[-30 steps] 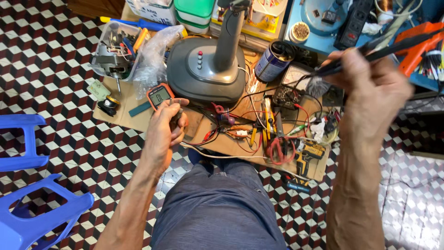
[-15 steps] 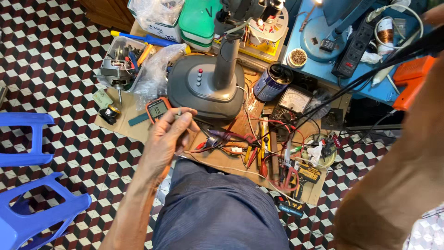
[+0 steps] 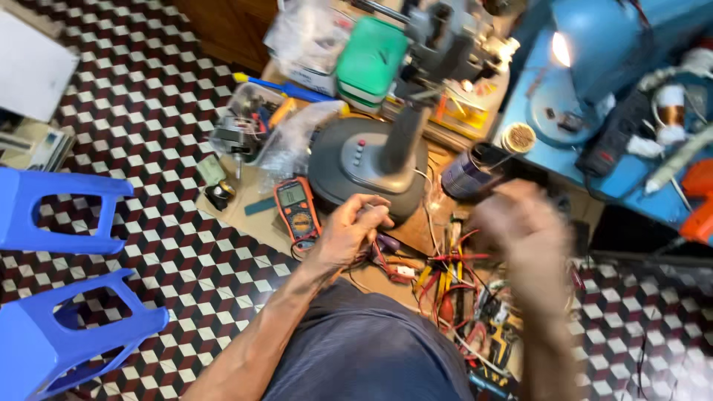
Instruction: The person repairs an electric fan motor by stripping wires, applying heat with a heat gun, and testing connections with a multimeter. They use pliers and a soldering iron to manipulate and secure the wires on the motor assembly.
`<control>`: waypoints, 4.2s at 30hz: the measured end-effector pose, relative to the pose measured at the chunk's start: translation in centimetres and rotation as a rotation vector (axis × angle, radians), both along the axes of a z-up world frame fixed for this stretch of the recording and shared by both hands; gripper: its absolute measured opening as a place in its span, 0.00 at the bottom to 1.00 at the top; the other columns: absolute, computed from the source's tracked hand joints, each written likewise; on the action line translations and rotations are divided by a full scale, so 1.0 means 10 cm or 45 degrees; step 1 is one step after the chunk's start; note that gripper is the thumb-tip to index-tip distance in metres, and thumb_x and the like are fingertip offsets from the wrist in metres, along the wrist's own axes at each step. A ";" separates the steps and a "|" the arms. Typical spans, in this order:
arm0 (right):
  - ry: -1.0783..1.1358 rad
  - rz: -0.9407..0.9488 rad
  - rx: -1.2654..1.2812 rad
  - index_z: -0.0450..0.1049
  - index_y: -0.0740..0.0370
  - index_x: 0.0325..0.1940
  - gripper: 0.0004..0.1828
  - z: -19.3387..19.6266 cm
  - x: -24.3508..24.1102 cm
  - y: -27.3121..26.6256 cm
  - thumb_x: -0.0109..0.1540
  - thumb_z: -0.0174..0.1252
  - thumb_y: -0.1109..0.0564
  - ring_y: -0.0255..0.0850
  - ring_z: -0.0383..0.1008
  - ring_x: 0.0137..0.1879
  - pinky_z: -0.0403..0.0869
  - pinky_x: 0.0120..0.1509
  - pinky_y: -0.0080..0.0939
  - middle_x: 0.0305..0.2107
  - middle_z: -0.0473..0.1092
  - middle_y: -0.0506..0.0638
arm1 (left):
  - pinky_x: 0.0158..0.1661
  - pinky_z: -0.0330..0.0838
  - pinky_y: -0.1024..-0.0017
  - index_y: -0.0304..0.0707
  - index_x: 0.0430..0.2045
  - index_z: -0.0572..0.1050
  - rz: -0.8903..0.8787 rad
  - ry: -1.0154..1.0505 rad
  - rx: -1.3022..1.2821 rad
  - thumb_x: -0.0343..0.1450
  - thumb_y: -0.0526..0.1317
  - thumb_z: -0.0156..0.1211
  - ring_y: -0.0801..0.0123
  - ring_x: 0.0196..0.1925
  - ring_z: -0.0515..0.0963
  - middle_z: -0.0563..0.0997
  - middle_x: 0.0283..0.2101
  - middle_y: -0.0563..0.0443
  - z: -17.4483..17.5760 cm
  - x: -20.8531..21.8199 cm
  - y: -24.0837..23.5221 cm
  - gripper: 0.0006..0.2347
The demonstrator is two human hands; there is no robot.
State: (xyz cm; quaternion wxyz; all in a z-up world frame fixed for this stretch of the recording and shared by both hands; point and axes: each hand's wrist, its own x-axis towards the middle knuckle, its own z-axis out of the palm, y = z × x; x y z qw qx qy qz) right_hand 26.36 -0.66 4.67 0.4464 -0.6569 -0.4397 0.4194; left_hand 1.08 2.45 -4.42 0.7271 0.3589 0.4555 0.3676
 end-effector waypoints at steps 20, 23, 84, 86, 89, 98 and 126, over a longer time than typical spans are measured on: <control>0.499 0.122 -0.368 0.71 0.68 0.49 0.13 -0.91 -0.78 -0.04 0.65 0.57 0.55 0.30 0.69 0.26 0.70 0.30 0.29 0.32 0.80 0.55 | 0.25 0.69 0.82 0.32 0.47 0.77 -0.067 0.072 -0.126 0.72 0.46 0.62 0.83 0.27 0.76 0.80 0.34 0.57 -0.29 -0.02 0.19 0.16; 0.520 0.124 -0.354 0.70 0.69 0.49 0.14 -1.00 -0.78 -0.06 0.66 0.56 0.55 0.32 0.71 0.26 0.71 0.31 0.30 0.32 0.80 0.55 | 0.23 0.68 0.80 0.31 0.43 0.78 -0.031 0.152 -0.105 0.72 0.46 0.62 0.80 0.25 0.74 0.78 0.30 0.54 -0.38 0.02 0.16 0.15; 1.852 -0.152 0.194 0.60 0.55 0.74 0.27 -0.98 -0.46 1.15 0.69 0.51 0.56 0.29 0.61 0.25 0.62 0.25 0.26 0.34 0.68 0.49 | 0.24 0.62 0.84 0.31 0.43 0.79 0.199 0.169 -0.141 0.70 0.46 0.64 0.82 0.26 0.71 0.78 0.28 0.58 -0.48 -0.07 0.19 0.16; 1.845 -0.159 0.179 0.60 0.53 0.74 0.28 -1.01 -0.46 1.17 0.68 0.51 0.56 0.29 0.61 0.25 0.62 0.24 0.25 0.34 0.69 0.49 | 0.24 0.62 0.84 0.32 0.44 0.79 0.198 0.172 -0.148 0.70 0.46 0.64 0.82 0.26 0.71 0.77 0.28 0.58 -0.47 -0.07 0.19 0.16; 1.846 -0.150 0.178 0.61 0.53 0.74 0.28 -1.05 -0.45 1.16 0.68 0.52 0.56 0.29 0.61 0.25 0.61 0.24 0.25 0.34 0.69 0.49 | 0.24 0.62 0.84 0.31 0.43 0.79 0.209 0.149 -0.168 0.70 0.45 0.64 0.82 0.26 0.71 0.78 0.29 0.58 -0.48 -0.07 0.20 0.16; 1.870 -0.205 0.112 0.66 0.57 0.62 0.17 -0.99 -0.55 1.15 0.69 0.54 0.54 0.29 0.59 0.25 0.58 0.24 0.26 0.32 0.68 0.47 | 0.23 0.58 0.84 0.32 0.44 0.80 0.195 0.198 -0.136 0.71 0.46 0.64 0.83 0.23 0.68 0.75 0.25 0.57 -0.48 -0.06 0.20 0.15; -0.993 0.757 -0.293 0.54 0.53 0.76 0.39 -2.69 -1.63 1.66 0.60 0.52 0.57 0.65 0.77 0.33 0.73 0.41 0.65 0.27 0.75 0.67 | 0.26 0.59 0.80 0.37 0.39 0.81 0.323 0.388 -0.307 0.72 0.49 0.61 0.83 0.24 0.66 0.71 0.22 0.62 -1.20 -0.70 0.38 0.14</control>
